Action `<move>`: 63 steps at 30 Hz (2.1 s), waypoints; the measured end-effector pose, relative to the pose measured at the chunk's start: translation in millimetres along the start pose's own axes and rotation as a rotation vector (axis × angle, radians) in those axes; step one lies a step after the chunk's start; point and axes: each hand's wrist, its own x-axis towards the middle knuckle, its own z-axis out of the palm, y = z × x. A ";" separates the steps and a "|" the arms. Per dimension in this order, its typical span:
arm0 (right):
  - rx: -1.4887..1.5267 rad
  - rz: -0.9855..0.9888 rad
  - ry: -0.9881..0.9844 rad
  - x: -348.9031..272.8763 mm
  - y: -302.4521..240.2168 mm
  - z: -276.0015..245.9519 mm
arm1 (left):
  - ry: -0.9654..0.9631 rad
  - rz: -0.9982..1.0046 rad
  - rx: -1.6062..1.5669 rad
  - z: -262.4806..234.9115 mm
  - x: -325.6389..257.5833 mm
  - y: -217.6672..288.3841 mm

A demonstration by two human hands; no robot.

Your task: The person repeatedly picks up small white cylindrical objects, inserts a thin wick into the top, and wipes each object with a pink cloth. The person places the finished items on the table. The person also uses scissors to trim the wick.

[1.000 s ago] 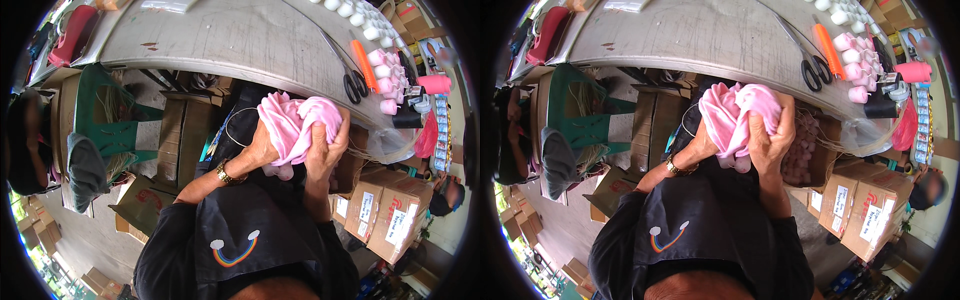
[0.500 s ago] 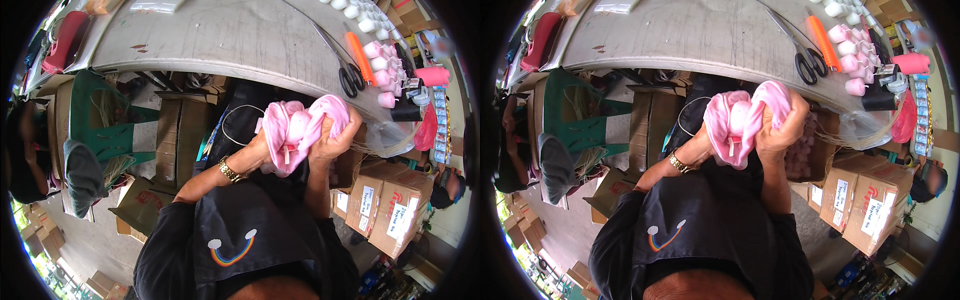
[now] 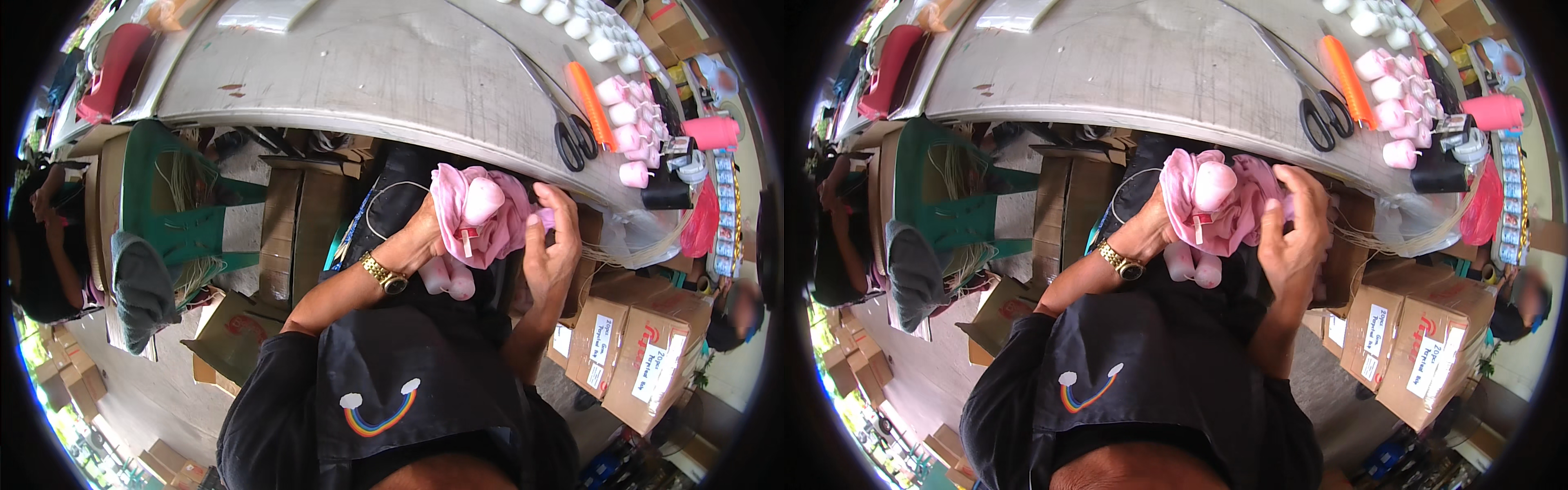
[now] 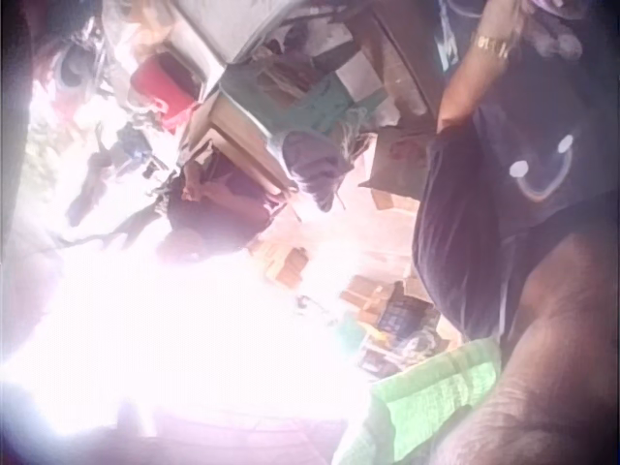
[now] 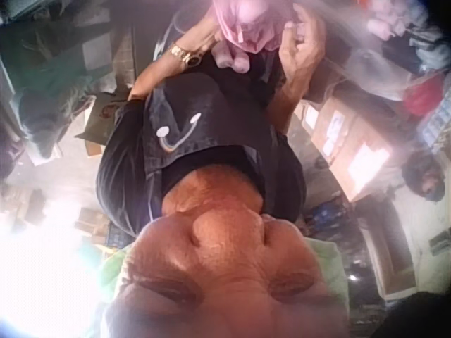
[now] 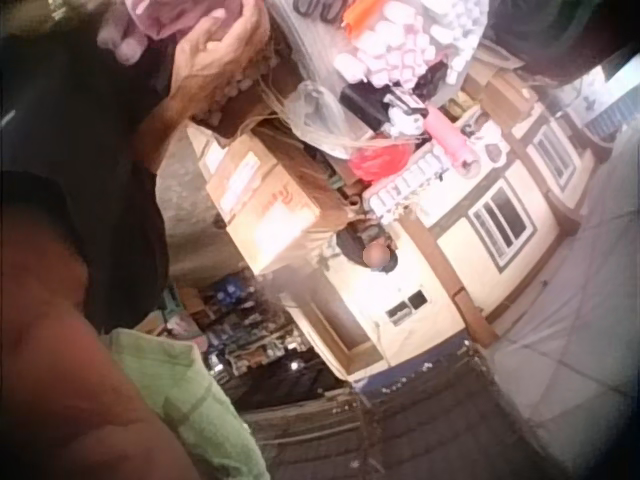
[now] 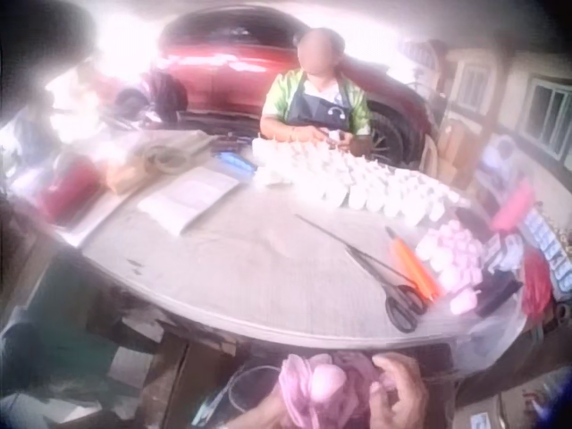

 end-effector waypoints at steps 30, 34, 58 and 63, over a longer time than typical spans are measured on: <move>0.345 -0.326 0.074 17.9 -39.2 10.1 | -0.177 0.018 0.749 59.1 -55.3 54.3; 0.420 -0.403 -0.069 31.0 -47.6 10.4 | -0.315 0.077 0.752 50.9 -58.8 57.5; 0.832 0.109 -0.138 7.3 -64.9 34.3 | -0.093 0.462 0.510 67.9 -68.4 68.5; 0.959 0.143 -0.171 11.5 -67.7 33.4 | -0.120 0.381 0.567 70.5 -67.4 66.3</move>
